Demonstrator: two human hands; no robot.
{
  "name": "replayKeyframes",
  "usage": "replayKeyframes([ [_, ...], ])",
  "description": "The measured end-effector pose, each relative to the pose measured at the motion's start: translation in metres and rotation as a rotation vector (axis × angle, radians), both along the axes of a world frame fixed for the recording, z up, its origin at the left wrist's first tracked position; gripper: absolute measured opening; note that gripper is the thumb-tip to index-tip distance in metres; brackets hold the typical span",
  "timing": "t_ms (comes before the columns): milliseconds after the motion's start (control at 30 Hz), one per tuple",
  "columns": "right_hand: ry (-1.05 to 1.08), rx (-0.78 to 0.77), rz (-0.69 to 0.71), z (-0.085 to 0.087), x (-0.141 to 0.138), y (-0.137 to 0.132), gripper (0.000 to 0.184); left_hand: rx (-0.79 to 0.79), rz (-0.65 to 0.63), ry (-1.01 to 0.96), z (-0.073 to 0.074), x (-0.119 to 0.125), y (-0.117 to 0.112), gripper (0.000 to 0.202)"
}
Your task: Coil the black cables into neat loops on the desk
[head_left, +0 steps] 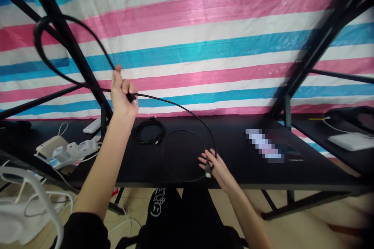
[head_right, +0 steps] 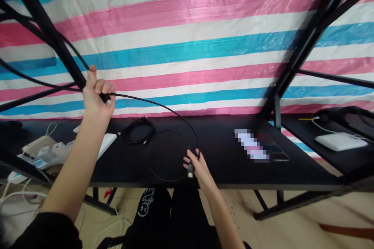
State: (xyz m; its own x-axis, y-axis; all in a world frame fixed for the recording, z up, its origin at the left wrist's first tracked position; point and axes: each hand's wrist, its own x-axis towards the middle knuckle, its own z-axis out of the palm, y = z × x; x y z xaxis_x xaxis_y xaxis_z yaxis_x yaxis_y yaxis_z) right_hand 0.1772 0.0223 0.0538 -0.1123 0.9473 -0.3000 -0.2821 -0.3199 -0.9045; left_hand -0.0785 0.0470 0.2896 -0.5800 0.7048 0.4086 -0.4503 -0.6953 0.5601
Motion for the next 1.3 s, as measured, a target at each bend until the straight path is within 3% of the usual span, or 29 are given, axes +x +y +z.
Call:
replayKeyframes([
  [100, 0.183, 0.037, 0.052, 0.008, -0.009, -0.002, 0.056, -0.02, 0.066, -0.112, -0.016, -0.013, 0.006, 0.025],
  [200, 0.118, 0.098, 0.031, 0.027, 0.006, 0.002, 0.046, -0.075, 0.098, -0.112, -0.043, -0.032, 0.006, 0.024],
  [300, 0.011, 0.221, 0.037, 0.059, 0.037, 0.008, 0.038, -0.151, 0.083, -0.043, -0.084, -0.049, -0.002, 0.019],
  [433, -0.117, 0.363, 0.174, 0.111, 0.074, 0.014, 0.028, -0.392, 0.101, 0.103, -0.145, -0.058, -0.02, 0.035],
  [533, -0.199, 0.555, 0.163, 0.147, 0.084, 0.021, 0.023, -0.473, 0.076, 0.293, -0.18, -0.054, -0.036, 0.037],
  [667, -0.379, 0.791, 0.231, 0.184, 0.081, 0.042, 0.023, -0.43, -0.027, 0.839, -0.198, -0.049, -0.052, 0.026],
  [733, -0.466, 0.813, 0.282, 0.201, 0.079, 0.057, 0.024, -0.38, -0.048, 1.145, -0.199, -0.048, -0.055, 0.018],
  [800, -0.514, 0.817, 0.257, 0.22, 0.078, 0.068, 0.023, -0.348, -0.067, 1.374, -0.197, -0.046, -0.053, 0.027],
  [900, -0.553, 0.879, 0.191, 0.251, 0.076, 0.071, 0.025, -0.347, -0.091, 1.527, -0.186, -0.037, -0.046, 0.041],
  [1000, -0.626, 0.998, 0.145, 0.277, 0.068, 0.059, 0.019, -0.311, 0.042, 1.432, -0.159, -0.017, -0.035, 0.044],
  [1067, -0.635, 1.057, 0.141, 0.286, 0.057, 0.05, 0.014, -0.274, 0.146, 1.278, -0.133, 0.002, -0.027, 0.061],
  [1200, -0.494, 1.063, 0.228, 0.279, 0.034, 0.045, 0.014, -0.214, 0.034, 1.121, -0.087, 0.047, -0.009, 0.103],
  [1233, -0.451, 1.044, 0.238, 0.275, 0.031, 0.047, 0.015, -0.21, 0.049, 1.061, -0.079, 0.057, -0.003, 0.103],
  [1300, -0.36, 0.991, 0.254, 0.267, 0.03, 0.054, 0.018, -0.205, 0.119, 0.91, -0.069, 0.069, 0.007, 0.085],
])
